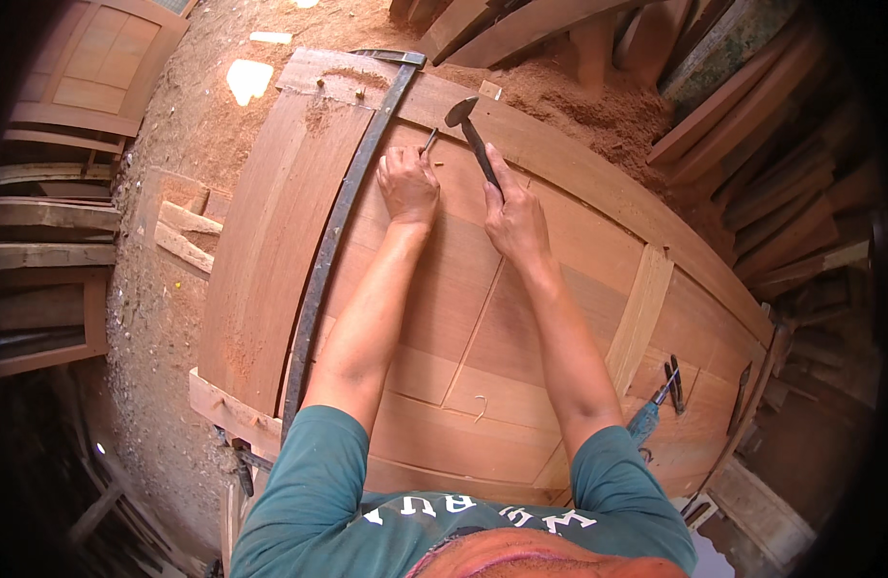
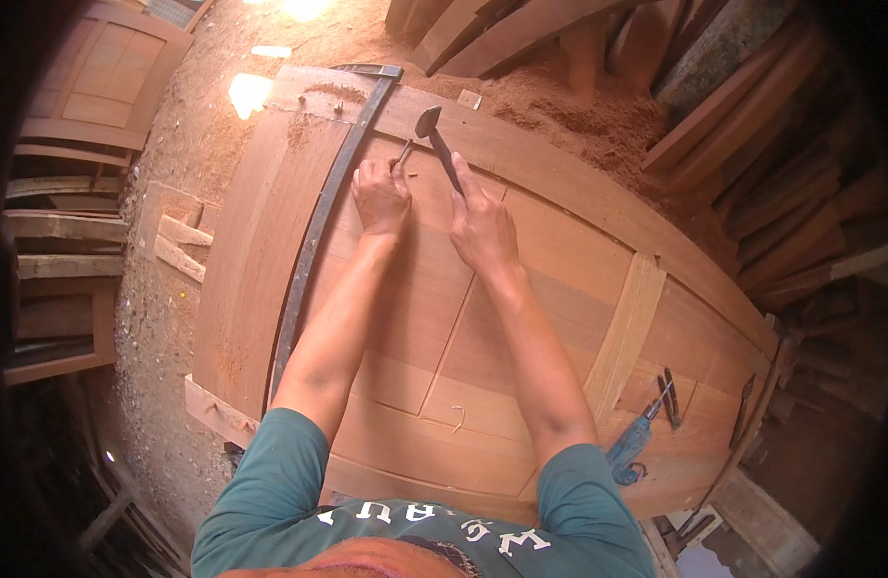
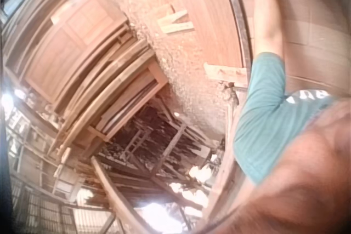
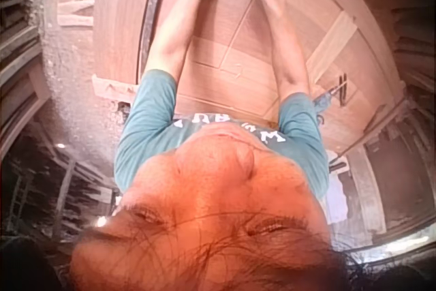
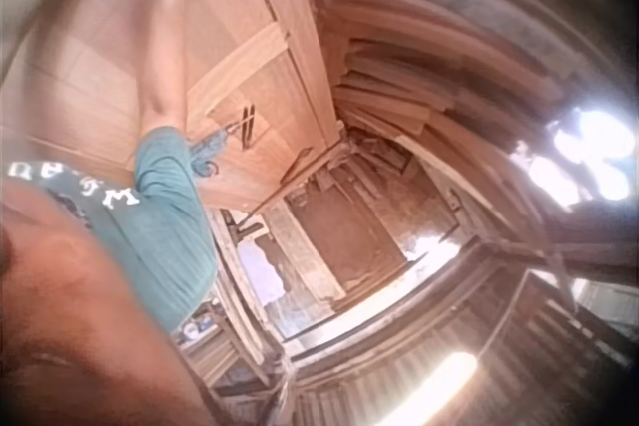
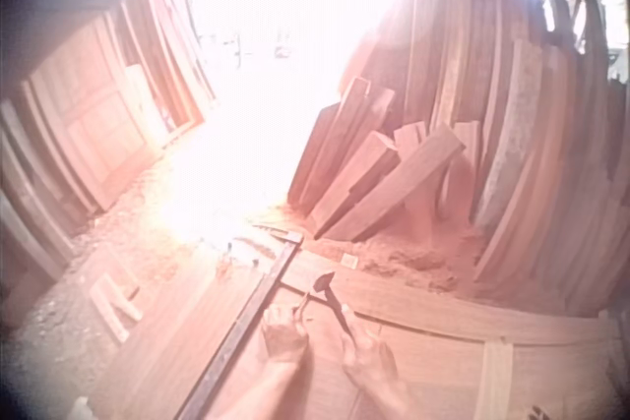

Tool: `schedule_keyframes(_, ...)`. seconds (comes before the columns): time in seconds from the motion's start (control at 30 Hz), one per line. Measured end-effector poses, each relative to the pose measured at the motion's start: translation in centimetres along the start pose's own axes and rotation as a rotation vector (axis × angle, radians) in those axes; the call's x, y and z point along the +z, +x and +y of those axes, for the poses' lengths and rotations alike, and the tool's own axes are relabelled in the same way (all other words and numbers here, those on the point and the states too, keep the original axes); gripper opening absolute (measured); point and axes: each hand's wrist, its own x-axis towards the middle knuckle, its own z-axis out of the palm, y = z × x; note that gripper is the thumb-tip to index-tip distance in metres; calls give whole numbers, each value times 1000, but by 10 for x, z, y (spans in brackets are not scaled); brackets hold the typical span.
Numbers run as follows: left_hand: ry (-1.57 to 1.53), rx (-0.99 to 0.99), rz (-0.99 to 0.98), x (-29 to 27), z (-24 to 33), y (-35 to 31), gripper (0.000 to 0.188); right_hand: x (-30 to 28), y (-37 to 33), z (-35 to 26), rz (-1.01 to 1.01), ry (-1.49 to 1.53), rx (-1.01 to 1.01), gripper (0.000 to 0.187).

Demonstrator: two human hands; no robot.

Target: The person hammers nails into a large curved wooden structure using a hammer and pliers. They repeatedly pick up nails, position them, and strike them into the wood. The person also uses a power drill briefly and interacts with a metal clamp on the structure.

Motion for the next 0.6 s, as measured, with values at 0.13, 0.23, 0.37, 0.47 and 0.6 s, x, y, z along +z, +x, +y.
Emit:
schedule_keyframes(0.13, -1, -7, -26, -2, 3, 0, 15, 3, -2, 1, 33, 27, -25, 59)
schedule_keyframes(0.23, -3, 6, -27, 0, 3, 2, 14, 21, 0, 8, 147, -108, -168, 59)
schedule_keyframes(0.37, 75, 56, -14, 6, -3, 8, 13, 13, 14, 11, 20, -191, -59, 58)
schedule_keyframes(0.47, -473, -433, -309, -8, -18, 53, 13, -13, -15, 10, 79, 72, 25, 59)
schedule_keyframes(0.6, -727, -630, -446, -28, -33, 91, 18, -39, -64, 24, 103, 157, 178, 58)
